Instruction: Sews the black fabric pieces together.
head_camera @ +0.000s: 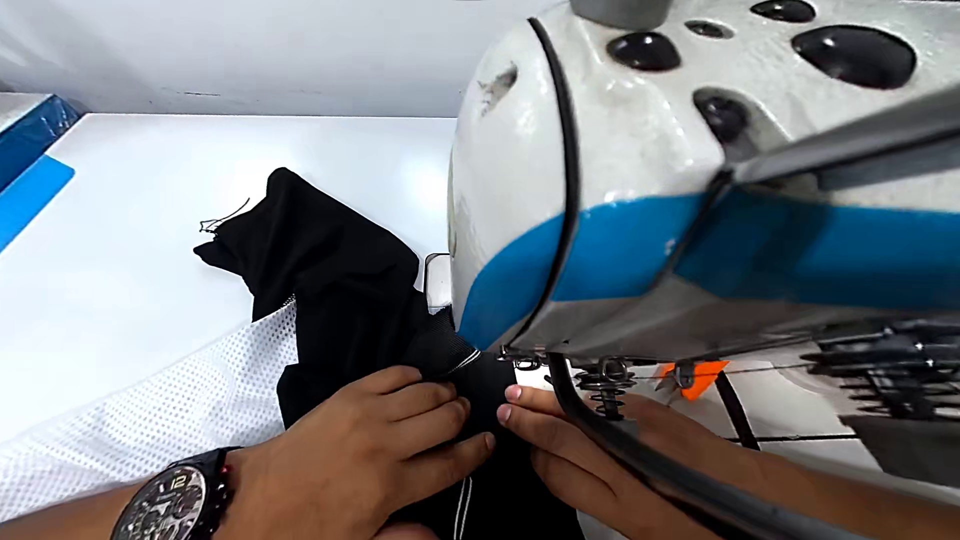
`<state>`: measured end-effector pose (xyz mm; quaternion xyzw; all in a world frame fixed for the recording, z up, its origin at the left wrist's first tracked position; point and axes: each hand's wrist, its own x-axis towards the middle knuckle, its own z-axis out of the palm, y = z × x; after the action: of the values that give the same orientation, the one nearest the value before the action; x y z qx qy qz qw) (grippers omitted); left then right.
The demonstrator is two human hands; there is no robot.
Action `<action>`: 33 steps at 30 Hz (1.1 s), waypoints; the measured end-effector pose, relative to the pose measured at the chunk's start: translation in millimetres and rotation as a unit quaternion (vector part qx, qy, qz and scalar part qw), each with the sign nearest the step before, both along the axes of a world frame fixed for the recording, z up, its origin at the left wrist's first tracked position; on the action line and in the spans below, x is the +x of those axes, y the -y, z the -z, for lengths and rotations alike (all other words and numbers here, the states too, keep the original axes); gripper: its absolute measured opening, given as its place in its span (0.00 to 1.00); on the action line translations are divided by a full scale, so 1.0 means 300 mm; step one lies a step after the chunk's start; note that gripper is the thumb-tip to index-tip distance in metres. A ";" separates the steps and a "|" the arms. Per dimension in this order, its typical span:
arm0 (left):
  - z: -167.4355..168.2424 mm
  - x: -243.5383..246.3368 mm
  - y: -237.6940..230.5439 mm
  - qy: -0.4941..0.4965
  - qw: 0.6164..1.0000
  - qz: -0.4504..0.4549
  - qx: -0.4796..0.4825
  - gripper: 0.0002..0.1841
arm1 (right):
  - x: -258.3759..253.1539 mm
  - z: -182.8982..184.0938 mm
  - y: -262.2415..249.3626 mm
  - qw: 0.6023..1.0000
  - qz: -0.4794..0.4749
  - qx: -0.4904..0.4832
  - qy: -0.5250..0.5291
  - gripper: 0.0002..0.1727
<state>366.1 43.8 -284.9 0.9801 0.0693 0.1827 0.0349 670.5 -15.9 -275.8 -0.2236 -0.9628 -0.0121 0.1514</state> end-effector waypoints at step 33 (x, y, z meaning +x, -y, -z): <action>-0.013 0.010 -0.110 -0.023 0.997 -0.015 -0.072 0.35 | 0.078 0.257 -0.192 0.993 0.052 -0.019 -0.106 0.15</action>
<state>369.0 76.9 -281.0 0.9779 0.0979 0.1549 0.1006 694.0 41.7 -352.8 -0.2758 -0.9287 0.0221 0.2470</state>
